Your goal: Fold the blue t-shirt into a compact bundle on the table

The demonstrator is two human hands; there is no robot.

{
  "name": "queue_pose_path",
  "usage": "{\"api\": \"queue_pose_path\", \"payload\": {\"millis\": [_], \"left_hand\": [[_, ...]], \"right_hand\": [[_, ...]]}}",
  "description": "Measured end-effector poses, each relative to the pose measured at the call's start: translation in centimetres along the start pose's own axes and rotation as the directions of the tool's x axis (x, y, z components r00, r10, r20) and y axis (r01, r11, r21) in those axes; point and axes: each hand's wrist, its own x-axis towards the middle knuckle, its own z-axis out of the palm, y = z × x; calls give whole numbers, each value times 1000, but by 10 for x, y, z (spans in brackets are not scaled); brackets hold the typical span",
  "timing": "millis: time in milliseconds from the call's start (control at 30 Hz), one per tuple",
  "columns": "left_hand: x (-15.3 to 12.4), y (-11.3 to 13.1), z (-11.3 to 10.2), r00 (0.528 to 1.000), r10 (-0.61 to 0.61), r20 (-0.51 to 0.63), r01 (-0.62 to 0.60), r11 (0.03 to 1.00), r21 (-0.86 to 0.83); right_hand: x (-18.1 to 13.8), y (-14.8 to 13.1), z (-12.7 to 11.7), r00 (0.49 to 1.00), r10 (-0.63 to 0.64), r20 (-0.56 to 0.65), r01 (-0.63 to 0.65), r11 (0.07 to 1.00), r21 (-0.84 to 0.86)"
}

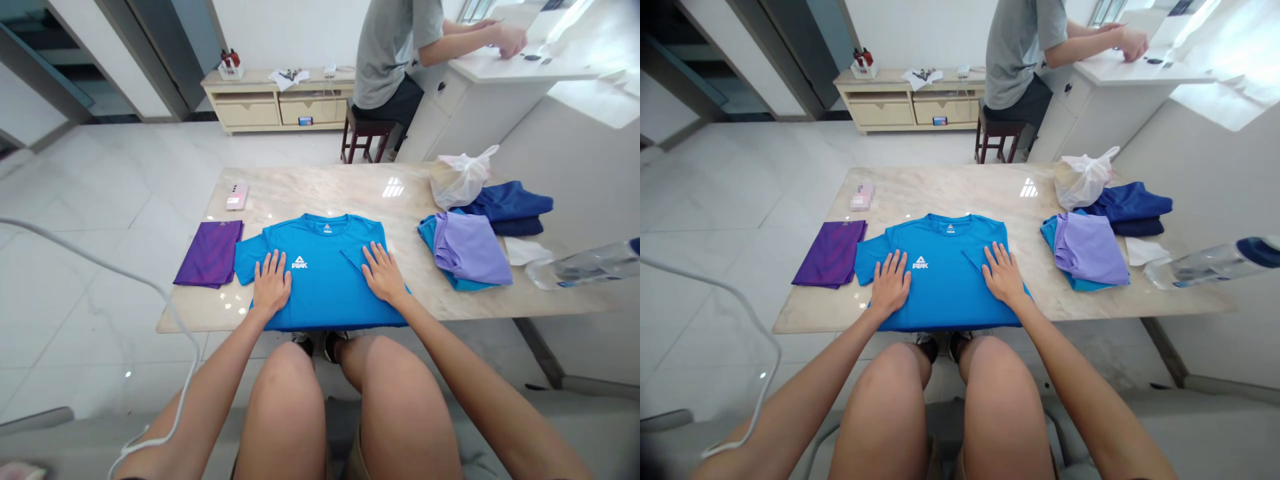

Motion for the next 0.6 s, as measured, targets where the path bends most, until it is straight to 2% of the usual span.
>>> {"api": "queue_pose_path", "payload": {"millis": [167,300,367,467,500,600], "left_hand": [[48,-3,9,1000,28,12,-28,1000,6],[73,-4,13,999,39,23,-40,999,3],[71,-3,15,999,45,12,-45,999,-11],[48,-2,17,999,36,-38,-37,999,-34],[38,-3,18,998,31,-54,-34,999,-43],[11,-12,16,996,16,-91,-22,997,-69]], "right_hand": [[44,27,8,999,2,-35,-2,1000,0],[66,29,8,999,28,-42,-28,1000,4],[62,26,4,996,34,-78,-33,999,17],[33,30,-6,967,74,-245,-56,995,78],[19,37,-8,946,106,-308,-76,991,108],[-20,69,-9,914,120,-388,-67,987,147]]}}
